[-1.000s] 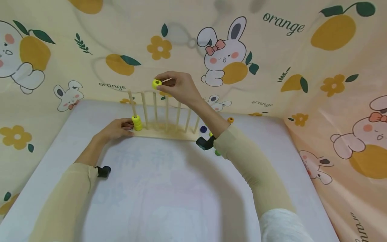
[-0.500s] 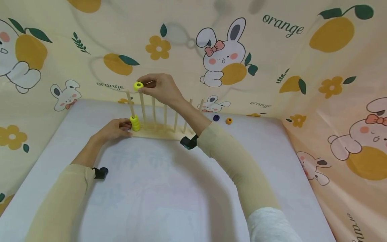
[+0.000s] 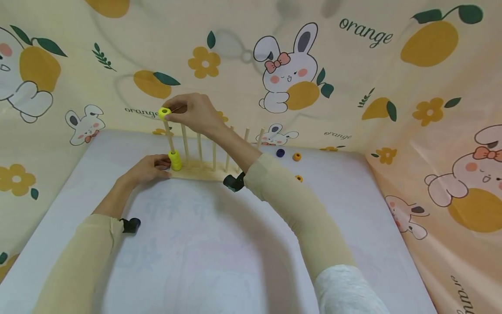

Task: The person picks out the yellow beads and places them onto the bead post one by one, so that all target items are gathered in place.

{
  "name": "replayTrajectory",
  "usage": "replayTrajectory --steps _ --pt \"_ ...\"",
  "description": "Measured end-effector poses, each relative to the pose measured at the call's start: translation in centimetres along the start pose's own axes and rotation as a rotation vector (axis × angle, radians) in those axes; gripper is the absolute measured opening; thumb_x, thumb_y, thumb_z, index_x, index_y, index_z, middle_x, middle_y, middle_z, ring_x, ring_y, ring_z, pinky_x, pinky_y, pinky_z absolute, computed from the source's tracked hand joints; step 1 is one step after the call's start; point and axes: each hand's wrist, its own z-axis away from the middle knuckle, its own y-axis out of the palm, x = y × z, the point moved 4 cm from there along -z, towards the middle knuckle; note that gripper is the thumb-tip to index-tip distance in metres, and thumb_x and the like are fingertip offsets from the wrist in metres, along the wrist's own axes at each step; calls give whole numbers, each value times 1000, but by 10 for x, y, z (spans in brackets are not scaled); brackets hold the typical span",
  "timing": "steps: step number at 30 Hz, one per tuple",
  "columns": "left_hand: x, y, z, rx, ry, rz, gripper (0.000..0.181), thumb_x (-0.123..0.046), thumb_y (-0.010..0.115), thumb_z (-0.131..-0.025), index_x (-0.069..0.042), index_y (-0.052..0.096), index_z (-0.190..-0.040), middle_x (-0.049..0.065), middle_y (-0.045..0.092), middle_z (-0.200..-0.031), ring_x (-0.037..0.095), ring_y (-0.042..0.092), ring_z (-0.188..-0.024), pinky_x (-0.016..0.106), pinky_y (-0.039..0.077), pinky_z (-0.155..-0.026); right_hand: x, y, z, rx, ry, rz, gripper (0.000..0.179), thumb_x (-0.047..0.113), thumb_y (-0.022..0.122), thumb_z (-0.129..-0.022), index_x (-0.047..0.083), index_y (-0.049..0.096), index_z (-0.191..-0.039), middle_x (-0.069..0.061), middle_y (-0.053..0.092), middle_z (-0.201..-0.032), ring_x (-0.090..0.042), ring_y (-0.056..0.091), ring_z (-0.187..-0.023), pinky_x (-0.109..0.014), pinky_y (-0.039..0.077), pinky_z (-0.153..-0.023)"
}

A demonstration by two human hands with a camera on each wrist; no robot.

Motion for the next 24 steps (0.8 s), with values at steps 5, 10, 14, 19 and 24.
replayTrajectory --steps 5,10,14,19,24 --pt "-1 1 0 4 -1 2 70 -12 71 -92 11 35 -147 31 48 -140 46 43 -132 56 34 -114 -1 3 -2 40 24 67 31 23 75 -90 12 72 -120 4 73 -108 -1 66 -93 -13 51 -82" --pt "1 0 -1 5 7 0 69 -12 71 -92 12 35 -146 32 48 -140 47 43 -132 57 33 -113 -1 3 -2 43 12 74 32 23 75 -91 11 72 -120 2 73 -109 -2 66 -93 -13 51 -82" --pt "-1 0 0 -6 18 7 66 -9 71 -91 12 37 -145 32 49 -138 46 44 -132 55 34 -113 -1 2 -3 24 4 70 31 22 75 -90 9 73 -118 2 74 -108 -2 67 -92 -12 51 -81" --pt "1 1 0 -1 11 7 68 -9 71 -91 12 36 -146 32 48 -138 46 44 -131 55 34 -113 1 -3 2 -7 -32 30 29 20 74 -91 7 73 -117 -2 74 -109 -3 67 -92 -12 52 -82" --pt "3 1 0 -7 11 0 68 -9 72 -91 11 37 -145 32 48 -138 45 45 -131 54 35 -113 2 -20 11 -62 -12 -66 26 18 73 -91 10 74 -116 0 74 -110 -1 68 -92 -14 53 -83"
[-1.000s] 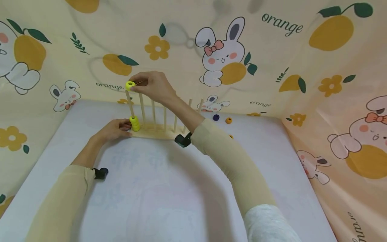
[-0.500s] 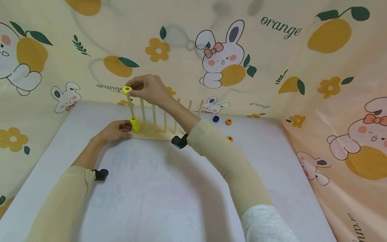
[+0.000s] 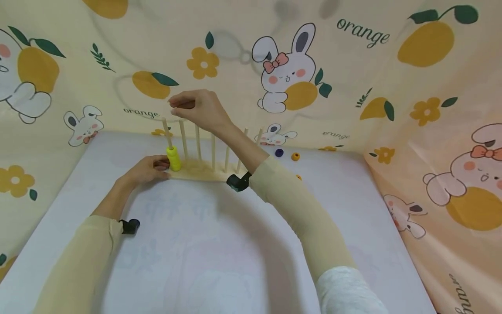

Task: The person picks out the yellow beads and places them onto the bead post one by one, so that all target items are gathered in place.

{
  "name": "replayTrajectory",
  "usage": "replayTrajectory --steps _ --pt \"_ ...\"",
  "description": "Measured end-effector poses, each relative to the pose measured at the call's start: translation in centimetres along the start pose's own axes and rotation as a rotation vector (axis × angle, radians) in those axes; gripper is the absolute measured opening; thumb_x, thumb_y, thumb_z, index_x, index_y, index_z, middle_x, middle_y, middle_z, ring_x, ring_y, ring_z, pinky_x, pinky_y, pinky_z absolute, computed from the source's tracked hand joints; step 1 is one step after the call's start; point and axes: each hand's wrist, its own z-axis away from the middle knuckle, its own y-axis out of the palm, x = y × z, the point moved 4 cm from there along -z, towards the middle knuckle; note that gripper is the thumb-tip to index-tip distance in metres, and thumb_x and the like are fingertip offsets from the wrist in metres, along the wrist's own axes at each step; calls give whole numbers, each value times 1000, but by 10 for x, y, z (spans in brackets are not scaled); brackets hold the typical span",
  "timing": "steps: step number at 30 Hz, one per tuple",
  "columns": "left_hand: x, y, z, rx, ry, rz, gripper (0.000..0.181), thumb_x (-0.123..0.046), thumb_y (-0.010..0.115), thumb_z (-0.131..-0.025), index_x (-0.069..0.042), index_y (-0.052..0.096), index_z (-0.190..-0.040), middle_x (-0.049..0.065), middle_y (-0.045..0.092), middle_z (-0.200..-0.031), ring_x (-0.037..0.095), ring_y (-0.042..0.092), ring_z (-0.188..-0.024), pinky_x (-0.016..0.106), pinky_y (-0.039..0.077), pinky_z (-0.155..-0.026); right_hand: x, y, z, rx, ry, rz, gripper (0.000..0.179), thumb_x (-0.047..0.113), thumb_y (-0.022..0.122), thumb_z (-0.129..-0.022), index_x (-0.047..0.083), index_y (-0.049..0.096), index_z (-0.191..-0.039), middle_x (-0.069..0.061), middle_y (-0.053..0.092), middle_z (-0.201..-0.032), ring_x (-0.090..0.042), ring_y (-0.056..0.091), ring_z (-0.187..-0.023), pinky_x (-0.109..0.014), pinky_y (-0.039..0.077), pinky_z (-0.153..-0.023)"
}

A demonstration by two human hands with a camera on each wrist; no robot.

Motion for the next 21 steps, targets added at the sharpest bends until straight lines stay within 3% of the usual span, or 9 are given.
replayTrajectory --steps 10,14,21 --pt "0 -2 -3 -9 -10 -14 71 -10 73 -90 12 35 -146 31 48 -139 45 45 -130 54 36 -112 -22 -49 32 -128 -64 -34 23 11 73 -90 3 74 -113 -7 74 -109 -10 69 -91 -21 56 -82" --pt "-1 -1 -3 -13 -14 -16 69 -9 72 -90 12 36 -146 31 48 -139 44 46 -130 54 36 -112 -32 -64 48 -161 -32 -49 24 8 73 -90 0 73 -113 -11 73 -110 -16 70 -92 -23 57 -82" --pt "1 2 -2 -3 -23 1 73 -8 72 -91 12 32 -148 32 46 -140 45 44 -130 54 36 -112 -32 -86 75 -214 37 -42 24 3 70 -92 -6 71 -114 -20 71 -113 -25 70 -97 -25 57 -84"
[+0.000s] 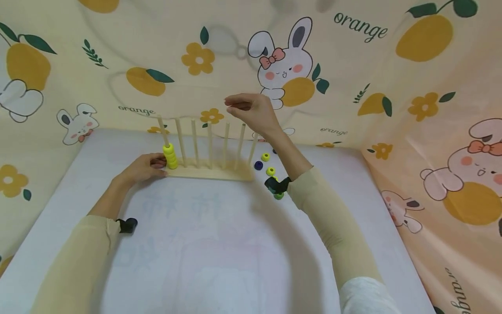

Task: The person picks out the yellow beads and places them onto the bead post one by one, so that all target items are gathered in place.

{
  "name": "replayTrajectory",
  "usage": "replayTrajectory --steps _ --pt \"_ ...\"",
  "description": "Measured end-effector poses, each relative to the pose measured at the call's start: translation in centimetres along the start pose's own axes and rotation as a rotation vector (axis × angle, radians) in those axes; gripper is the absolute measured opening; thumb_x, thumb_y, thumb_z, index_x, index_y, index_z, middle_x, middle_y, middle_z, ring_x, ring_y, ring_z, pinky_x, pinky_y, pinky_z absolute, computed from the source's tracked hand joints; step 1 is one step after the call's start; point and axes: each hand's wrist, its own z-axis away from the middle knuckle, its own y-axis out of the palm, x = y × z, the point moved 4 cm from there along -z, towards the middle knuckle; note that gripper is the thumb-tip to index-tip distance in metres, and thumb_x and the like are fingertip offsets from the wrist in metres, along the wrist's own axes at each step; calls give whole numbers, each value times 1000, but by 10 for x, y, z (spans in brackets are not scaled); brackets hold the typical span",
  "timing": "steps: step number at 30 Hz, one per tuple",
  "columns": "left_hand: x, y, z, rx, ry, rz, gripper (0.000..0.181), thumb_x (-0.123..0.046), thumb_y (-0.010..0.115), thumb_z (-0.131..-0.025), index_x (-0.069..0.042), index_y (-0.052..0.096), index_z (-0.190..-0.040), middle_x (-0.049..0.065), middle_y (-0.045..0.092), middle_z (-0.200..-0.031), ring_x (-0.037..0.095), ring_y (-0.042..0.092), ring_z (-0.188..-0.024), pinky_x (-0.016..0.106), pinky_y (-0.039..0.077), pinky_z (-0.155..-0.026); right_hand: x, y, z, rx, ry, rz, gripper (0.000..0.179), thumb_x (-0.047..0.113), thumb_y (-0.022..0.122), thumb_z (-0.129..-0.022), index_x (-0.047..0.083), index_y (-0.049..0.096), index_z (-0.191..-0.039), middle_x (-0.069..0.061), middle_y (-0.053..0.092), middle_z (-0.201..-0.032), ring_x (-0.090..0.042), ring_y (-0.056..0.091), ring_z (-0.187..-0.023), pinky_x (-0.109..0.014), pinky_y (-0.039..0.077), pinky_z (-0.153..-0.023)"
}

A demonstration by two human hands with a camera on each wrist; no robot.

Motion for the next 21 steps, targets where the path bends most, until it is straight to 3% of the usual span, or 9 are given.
replayTrajectory --steps 8,13,16,21 --pt "1 0 3 -3 4 -1 71 -9 72 -91 12 34 -147 32 47 -139 45 45 -130 55 35 -112 -44 -21 5 -51 49 -6 25 13 73 -91 3 74 -114 -13 73 -112 -16 70 -96 -25 57 -86" --pt "0 -1 4 -5 19 -4 69 -8 72 -91 12 35 -146 32 48 -138 45 45 -130 54 36 -112 -64 -32 18 -84 88 -19 24 17 73 -92 7 74 -113 -9 73 -111 -17 70 -99 -26 57 -87" --pt "-1 -2 3 -7 29 -4 69 -8 72 -91 12 36 -146 32 48 -138 46 45 -130 54 35 -113 -70 -39 29 -116 125 -34 24 19 72 -93 9 74 -114 -5 73 -111 -18 69 -101 -24 55 -87" --pt "-2 -1 3 -13 23 -2 68 -7 72 -90 12 36 -146 31 48 -139 45 45 -130 54 35 -113 -62 -47 44 -135 140 -8 24 10 68 -95 0 71 -117 -13 72 -114 -20 69 -102 -24 55 -90"
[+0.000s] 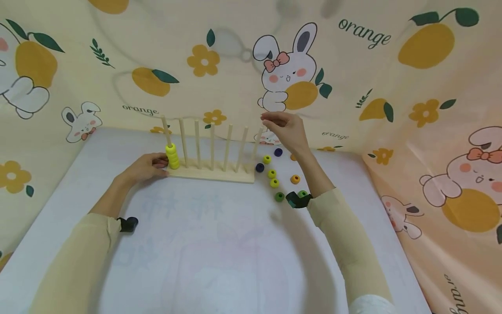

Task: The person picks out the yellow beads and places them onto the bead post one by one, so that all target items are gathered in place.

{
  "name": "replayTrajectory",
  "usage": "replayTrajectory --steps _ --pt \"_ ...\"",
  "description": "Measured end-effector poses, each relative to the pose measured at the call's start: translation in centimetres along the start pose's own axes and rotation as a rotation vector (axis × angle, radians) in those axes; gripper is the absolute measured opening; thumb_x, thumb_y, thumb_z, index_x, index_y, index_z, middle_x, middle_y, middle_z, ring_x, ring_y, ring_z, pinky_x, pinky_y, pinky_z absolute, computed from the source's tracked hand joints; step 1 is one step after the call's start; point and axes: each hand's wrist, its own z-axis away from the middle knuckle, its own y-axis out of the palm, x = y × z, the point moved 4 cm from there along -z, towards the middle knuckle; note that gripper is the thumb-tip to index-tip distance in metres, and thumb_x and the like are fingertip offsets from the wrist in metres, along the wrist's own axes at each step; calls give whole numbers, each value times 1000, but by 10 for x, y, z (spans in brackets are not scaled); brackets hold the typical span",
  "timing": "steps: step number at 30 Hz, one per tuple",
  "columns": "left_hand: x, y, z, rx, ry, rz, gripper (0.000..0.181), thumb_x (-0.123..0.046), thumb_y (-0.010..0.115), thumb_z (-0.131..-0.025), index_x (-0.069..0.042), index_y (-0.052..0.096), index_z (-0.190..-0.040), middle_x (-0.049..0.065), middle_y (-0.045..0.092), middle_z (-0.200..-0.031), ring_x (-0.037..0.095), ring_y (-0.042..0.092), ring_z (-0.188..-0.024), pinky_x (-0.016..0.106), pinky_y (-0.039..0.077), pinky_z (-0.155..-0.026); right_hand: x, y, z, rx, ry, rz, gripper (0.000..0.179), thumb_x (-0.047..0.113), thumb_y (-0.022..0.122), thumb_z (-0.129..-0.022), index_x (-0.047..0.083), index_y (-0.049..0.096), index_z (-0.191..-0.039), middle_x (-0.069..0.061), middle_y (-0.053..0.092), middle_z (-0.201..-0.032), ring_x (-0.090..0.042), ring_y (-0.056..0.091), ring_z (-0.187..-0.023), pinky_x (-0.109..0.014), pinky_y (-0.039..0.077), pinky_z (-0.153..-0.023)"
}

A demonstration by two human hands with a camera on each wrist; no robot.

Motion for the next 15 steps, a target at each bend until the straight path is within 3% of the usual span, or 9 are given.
replayTrajectory --steps 3,8,15 --pt "-1 1 0 -5 -1 -5 68 -6 72 -90 12 36 -146 31 48 -139 45 46 -130 53 36 -113 -8 -6 4 -9 14 22 25 9 68 -94 -2 70 -118 -14 72 -114 -19 69 -103 -25 55 -92" --pt "-2 1 1 -4 1 -4 69 -5 71 -90 13 35 -146 32 48 -139 45 45 -131 52 36 -113 -51 -11 6 -29 24 23 24 15 72 -93 5 74 -114 -9 73 -111 -16 70 -99 -24 56 -88" --pt "-4 0 3 2 24 -3 69 -6 71 -91 14 35 -145 34 47 -138 47 45 -130 54 36 -112 -86 -13 21 -32 56 91 23 15 72 -92 8 75 -114 -10 73 -110 -18 70 -95 -22 57 -82"
